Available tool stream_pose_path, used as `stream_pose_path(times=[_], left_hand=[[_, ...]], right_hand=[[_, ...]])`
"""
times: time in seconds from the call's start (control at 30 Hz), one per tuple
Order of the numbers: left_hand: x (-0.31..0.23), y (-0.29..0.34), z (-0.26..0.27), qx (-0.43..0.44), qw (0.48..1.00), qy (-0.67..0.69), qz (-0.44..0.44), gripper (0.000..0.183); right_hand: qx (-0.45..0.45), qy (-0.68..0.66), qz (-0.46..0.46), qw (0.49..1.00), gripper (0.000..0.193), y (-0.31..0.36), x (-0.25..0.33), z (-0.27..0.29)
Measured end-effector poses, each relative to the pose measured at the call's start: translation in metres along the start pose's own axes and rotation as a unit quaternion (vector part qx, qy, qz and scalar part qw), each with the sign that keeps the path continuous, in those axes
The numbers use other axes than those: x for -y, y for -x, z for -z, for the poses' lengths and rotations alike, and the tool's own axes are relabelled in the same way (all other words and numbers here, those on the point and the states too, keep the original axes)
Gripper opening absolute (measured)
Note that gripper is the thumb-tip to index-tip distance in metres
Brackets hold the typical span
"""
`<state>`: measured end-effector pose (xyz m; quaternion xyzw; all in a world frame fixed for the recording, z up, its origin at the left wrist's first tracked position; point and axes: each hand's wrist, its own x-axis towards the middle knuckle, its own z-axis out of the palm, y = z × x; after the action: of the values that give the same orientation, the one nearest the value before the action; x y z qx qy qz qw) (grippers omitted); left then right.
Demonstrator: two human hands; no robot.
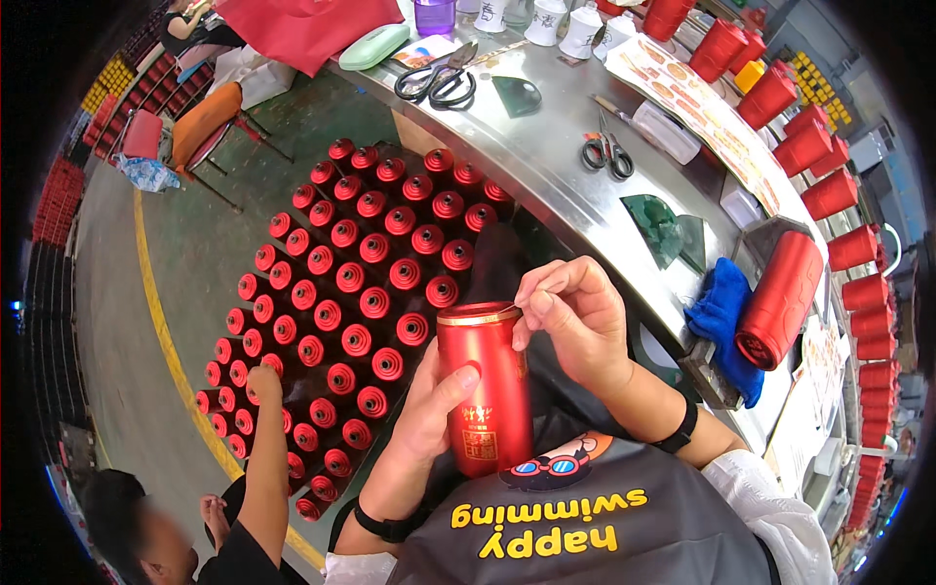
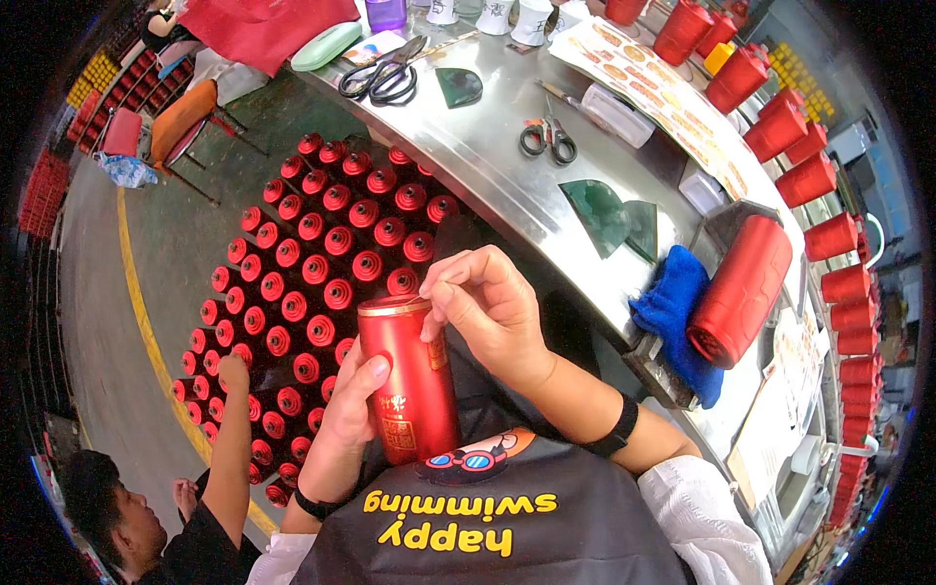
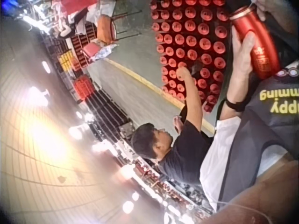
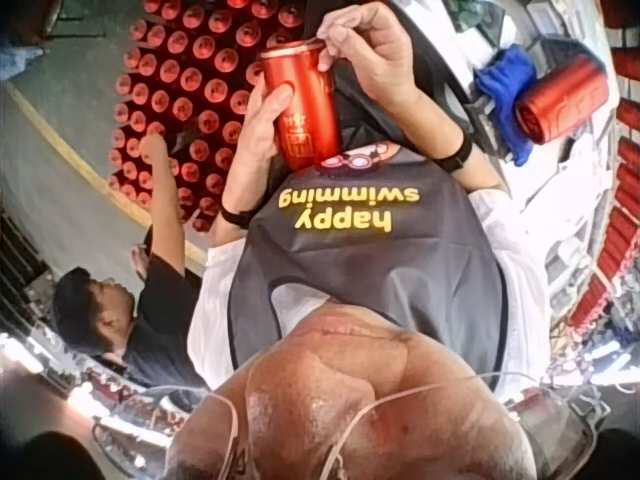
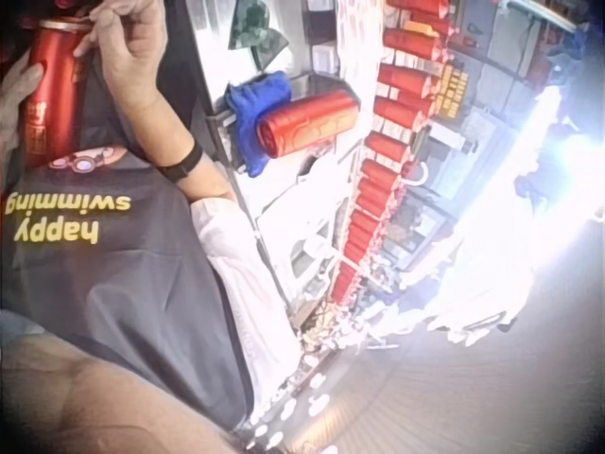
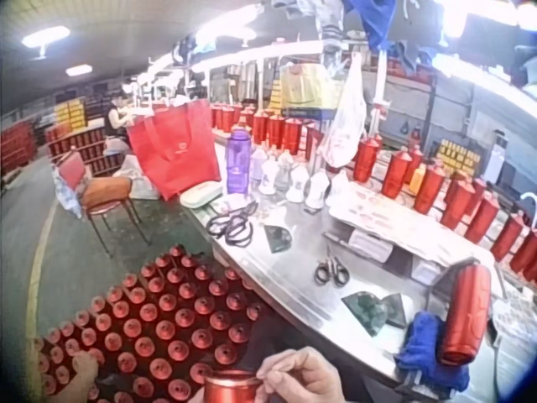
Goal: Applying labels and protective films to red bottles on an assembly line.
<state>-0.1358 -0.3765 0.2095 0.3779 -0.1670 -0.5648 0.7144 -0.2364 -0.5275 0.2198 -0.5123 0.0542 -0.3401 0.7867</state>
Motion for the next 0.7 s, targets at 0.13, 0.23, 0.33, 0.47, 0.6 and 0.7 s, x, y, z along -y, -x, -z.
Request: stream_pose_path(times=[0.13,0.23,0.33,0.47,0.6,0.7], left_hand=[[0.0,-0.0002,0.0007,0.0,1.0,-0.004,-0.001,0.066],[0.0005,0.0,0.0008,-0.004,1.0,0.0,0.002,0.065],[0.0011,0.0004,0.0009,-0.006,1.0,0.004,0.003,0.065],[0.0023,0.0006,0.0017,-0.011,1.0,0.008,0.006,0.064],[0.0028,0.0006,0.0026,-0.015,1.0,0.003,0.01,0.065],[0.0023,0.001,0.0023,-0.011,1.0,-0.004,0.013,0.067]], right_hand=[[0.002,0.011,0.011,1.0,0.01,0.0003,-0.0007,-0.0003],[0.004,0.023,0.014,1.0,0.011,0.0004,-0.0008,-0.0002],[0.005,0.031,0.018,0.999,0.011,0.0002,-0.0009,-0.0001],[0.0,0.035,0.021,0.999,0.01,0.0001,-0.0009,-0.0006],[-0.006,0.061,0.012,0.998,0.009,0.0002,-0.0001,-0.0011],[-0.01,0.057,0.009,0.998,0.009,0.0003,0.0004,-0.0012]])
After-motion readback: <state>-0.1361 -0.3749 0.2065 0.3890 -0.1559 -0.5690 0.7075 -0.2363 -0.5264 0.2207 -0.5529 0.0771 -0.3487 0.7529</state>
